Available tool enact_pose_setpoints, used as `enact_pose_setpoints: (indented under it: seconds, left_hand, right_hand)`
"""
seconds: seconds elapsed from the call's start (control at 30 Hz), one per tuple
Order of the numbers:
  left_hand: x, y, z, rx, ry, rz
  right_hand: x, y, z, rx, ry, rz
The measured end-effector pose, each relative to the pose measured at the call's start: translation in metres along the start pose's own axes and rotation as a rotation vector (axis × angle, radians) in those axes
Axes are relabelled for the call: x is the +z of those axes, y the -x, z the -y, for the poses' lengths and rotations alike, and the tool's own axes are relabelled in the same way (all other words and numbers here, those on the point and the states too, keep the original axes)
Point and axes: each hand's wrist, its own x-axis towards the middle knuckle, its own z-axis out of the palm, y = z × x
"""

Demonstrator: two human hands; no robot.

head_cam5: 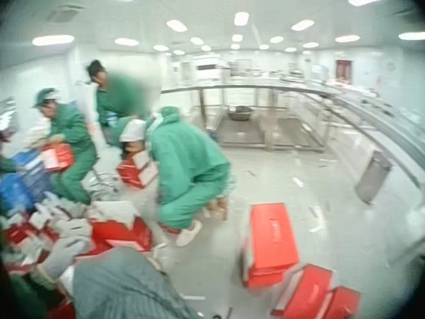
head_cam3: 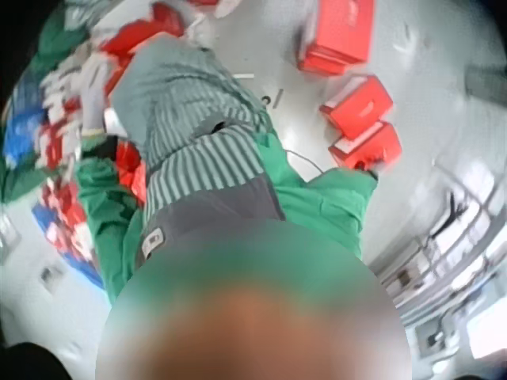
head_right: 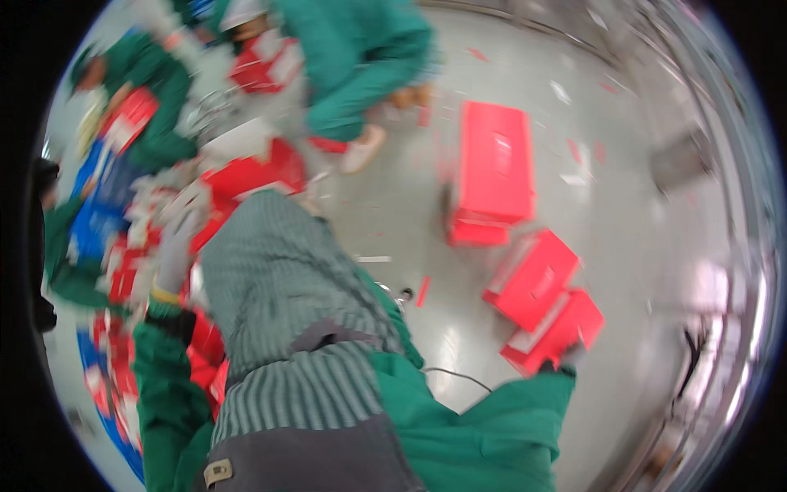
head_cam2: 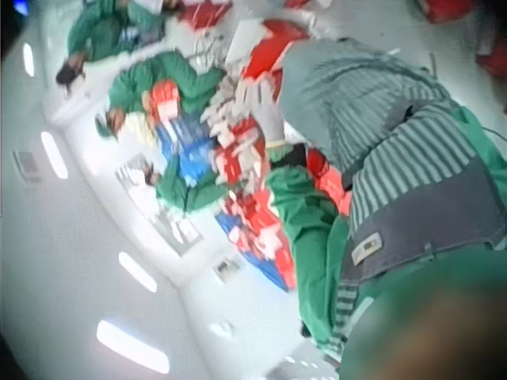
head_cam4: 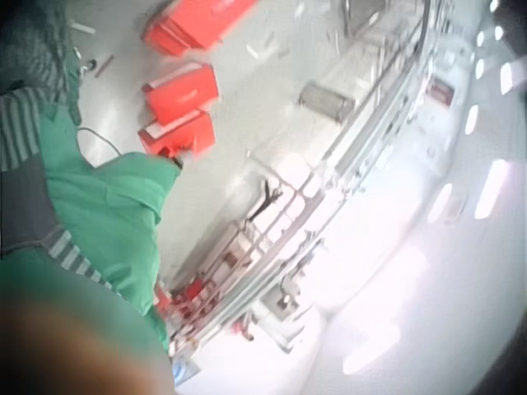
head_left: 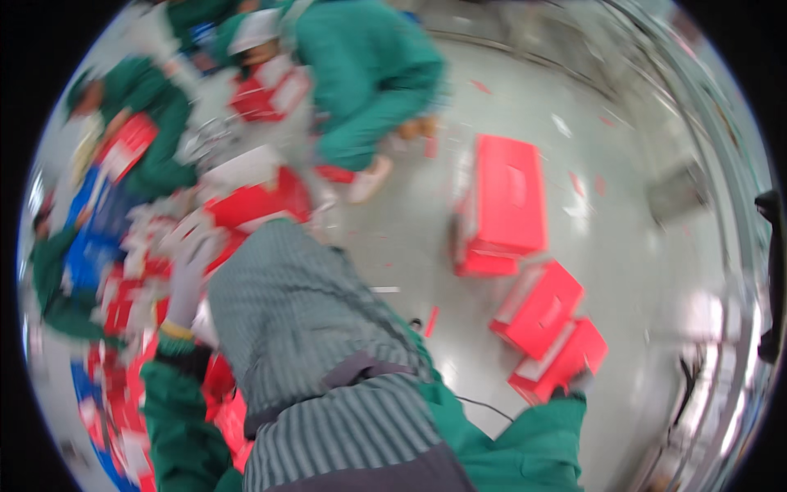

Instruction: The person places packaged food items into red cardboard boxes, closes the flaps, and applies adhesive tape to seal them. The process is repeated for multiple boxes in a factory setting.

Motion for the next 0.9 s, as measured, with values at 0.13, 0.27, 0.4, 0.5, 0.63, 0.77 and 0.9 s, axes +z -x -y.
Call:
enact_pose_setpoints:
  seconds: [0.13,0.27,0.4,0.5,0.63,0.77,0.9]
  left_hand:
    - [0.013,0.015,-0.019,-0.083,-0.192,-0.035]
    - [0.002,0.034,0.004,-0.191,-0.127,-0.051]
    - [-0.025,0.055,0.06,-0.27,0.086,-0.271]
    - [-0.053,0.06,0.109,-0.377,0.275,-0.426]
    - [-0.071,0.062,0.162,-0.442,0.287,-0.527]
    - [-0.08,0.062,0.202,-0.518,0.329,-0.603]
    - [-0.103,0.03,0.236,-0.611,0.329,-0.56]
  right_hand:
    - [0.039,-0.031,0.016,0.29,0.127,0.088]
    - [0.137,-0.001,0.055,-0.227,0.668,0.133]
    - [0.301,0.106,0.106,-0.286,0.6,0.869]
    - [0.447,0.212,0.149,-0.52,0.761,1.142]
    - [0.615,0.33,0.212,-0.741,0.855,1.265]
    - [0.753,0.418,0.22,-0.852,0.783,1.475]
    - [0.893,0.458,0.188,-0.805,0.716,1.456]
